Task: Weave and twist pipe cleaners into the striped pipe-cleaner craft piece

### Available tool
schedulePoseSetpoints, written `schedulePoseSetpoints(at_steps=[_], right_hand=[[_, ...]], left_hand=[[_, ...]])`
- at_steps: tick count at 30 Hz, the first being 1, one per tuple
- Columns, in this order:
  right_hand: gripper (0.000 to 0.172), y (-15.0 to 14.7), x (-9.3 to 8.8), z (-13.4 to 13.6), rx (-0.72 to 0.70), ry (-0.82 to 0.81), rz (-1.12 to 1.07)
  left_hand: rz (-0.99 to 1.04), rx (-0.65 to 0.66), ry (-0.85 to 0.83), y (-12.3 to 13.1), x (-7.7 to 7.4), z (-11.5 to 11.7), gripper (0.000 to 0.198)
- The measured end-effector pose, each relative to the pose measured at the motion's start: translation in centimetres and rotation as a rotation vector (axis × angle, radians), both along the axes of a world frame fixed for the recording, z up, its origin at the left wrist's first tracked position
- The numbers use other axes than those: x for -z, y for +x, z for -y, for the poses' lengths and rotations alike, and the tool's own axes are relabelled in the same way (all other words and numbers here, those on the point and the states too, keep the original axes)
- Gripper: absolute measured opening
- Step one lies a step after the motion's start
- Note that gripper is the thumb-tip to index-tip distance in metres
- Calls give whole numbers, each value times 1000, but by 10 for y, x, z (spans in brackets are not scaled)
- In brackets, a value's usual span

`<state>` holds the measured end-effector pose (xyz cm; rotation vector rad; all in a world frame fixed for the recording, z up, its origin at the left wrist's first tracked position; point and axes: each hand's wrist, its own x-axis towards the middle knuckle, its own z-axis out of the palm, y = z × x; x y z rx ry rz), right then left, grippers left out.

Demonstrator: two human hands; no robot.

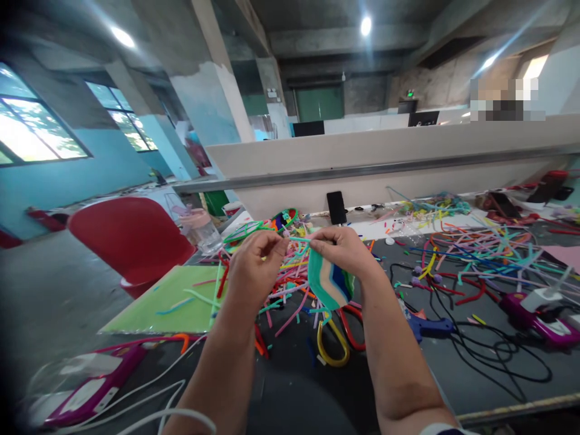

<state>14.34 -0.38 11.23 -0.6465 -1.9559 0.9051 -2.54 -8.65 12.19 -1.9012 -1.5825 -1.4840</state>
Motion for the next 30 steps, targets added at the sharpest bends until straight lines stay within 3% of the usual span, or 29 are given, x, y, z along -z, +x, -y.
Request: schedulePoseSetpoints(at_steps=[7, 11, 16, 23, 30], right_hand=[[18, -3, 0, 2, -28, 50, 40], [19, -4, -1, 1, 8, 45, 73], [23, 5, 3, -10, 190, -4, -44], [24, 16, 5, -19, 302, -21, -201], [24, 15, 4, -20, 313, -9, -221]], left_hand=[[-86, 152, -161, 4, 8, -8, 14], [-111, 76, -93, 10, 13, -12, 14], [-167, -49, 74, 20, 17, -9, 13], [-402, -125, -119, 34, 30, -15, 18], [-339, -88, -71, 40, 40, -21, 16]])
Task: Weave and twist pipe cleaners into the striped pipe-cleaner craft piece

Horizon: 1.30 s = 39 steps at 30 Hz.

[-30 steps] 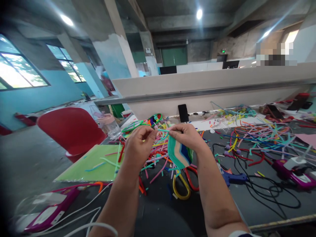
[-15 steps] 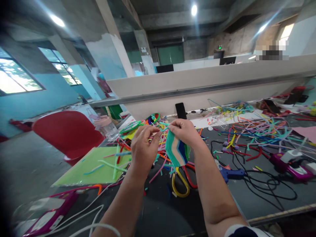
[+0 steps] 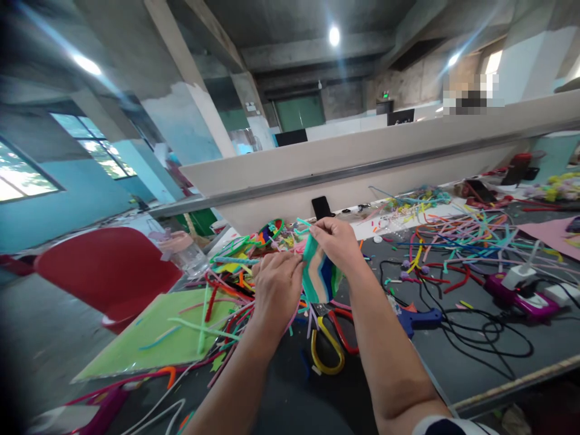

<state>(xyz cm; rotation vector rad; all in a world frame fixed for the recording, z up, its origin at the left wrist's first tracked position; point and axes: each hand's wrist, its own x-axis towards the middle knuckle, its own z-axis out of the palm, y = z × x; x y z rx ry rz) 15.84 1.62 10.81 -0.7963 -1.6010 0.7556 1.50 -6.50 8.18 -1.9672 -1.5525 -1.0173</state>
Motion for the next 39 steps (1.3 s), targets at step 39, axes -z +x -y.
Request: schedulePoseSetpoints(at_steps=[39], right_hand=[[19, -19, 1, 11, -145, 37, 5]], left_hand=[[43, -32, 127, -9, 2, -8, 21]])
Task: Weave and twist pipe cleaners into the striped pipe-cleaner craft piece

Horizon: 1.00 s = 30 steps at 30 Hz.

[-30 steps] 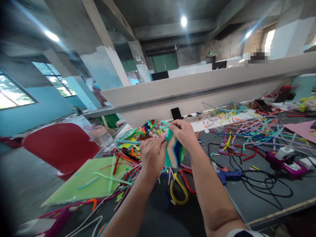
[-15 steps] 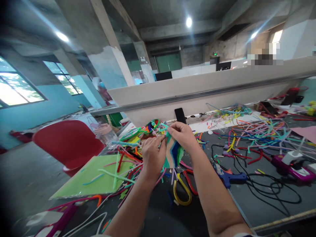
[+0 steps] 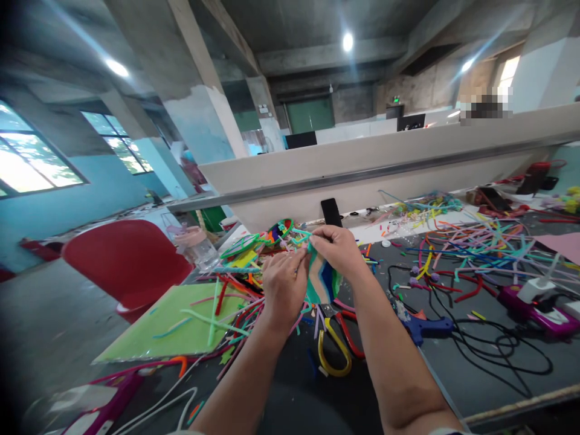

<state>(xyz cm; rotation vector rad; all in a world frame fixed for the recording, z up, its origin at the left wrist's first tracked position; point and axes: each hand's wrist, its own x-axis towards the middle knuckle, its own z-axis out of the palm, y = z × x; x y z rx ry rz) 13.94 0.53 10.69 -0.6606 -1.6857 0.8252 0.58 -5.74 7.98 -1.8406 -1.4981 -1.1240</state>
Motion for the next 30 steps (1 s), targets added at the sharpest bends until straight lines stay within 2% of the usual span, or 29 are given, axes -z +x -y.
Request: schedulePoseSetpoints(at_steps=[3, 6, 9, 13, 16, 19, 23, 25, 27, 30], right_hand=[[20, 7, 0, -2, -24, -20, 30], [20, 14, -2, 0, -45, -18, 93], [20, 20, -5, 4, -88, 28, 167], [22, 22, -9, 10, -184, 98, 193], [24, 21, -11, 15, -241, 183, 211], [23, 21, -13, 20, -282, 253, 201], [21, 21, -14, 24, -330, 279, 170], [20, 20, -14, 24, -372, 276, 134], [20, 18, -12, 25, -425, 257, 73], [21, 13, -10, 25, -436, 211, -15]], left_hand=[[-10, 78, -38, -4, -5, 5, 22], [81, 147, -1, -14, -18, 21, 21], [114, 159, 22, -26, -37, 47, 18], [-88, 185, -76, -37, -71, 73, 22], [-195, 270, -250, -41, -96, 72, 29], [-239, 344, -371, -44, -111, 59, 27], [-232, 420, -406, -43, -119, 46, 11], [-157, 450, -422, -40, -119, 44, 8], [-41, 471, -417, -38, -115, 43, 8], [148, 532, -425, -36, -100, 39, 10]])
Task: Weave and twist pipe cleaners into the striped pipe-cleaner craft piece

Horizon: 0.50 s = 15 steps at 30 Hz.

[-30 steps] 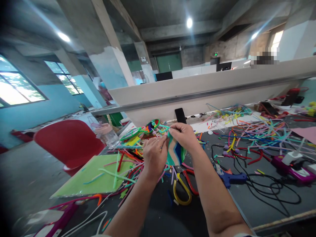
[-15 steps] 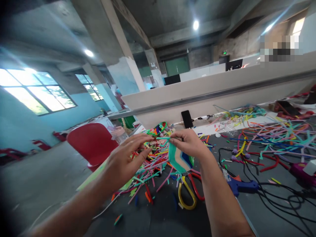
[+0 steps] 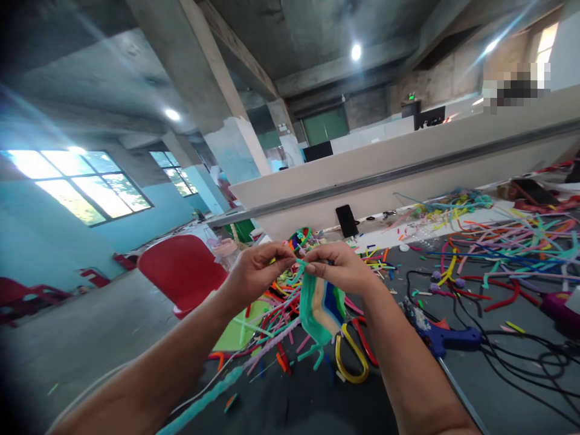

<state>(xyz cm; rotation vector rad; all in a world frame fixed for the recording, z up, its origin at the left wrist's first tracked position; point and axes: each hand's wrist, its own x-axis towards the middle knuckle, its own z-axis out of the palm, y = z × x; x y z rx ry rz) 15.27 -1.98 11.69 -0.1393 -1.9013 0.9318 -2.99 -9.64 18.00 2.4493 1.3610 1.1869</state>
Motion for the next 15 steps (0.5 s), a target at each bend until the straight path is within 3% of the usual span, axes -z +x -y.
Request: schedulePoseSetpoints(at_steps=[6, 11, 15], right_hand=[[20, -7, 2, -1, 59, -28, -30], [18, -11, 2, -1, 37, -28, 3], [17, -13, 3, -3, -1, -39, 18]], left_hand=[[272, 154, -163, -8, 34, -9, 9], [309, 288, -237, -17, 43, -12, 9], [345, 304, -291, -17, 51, -15, 10]])
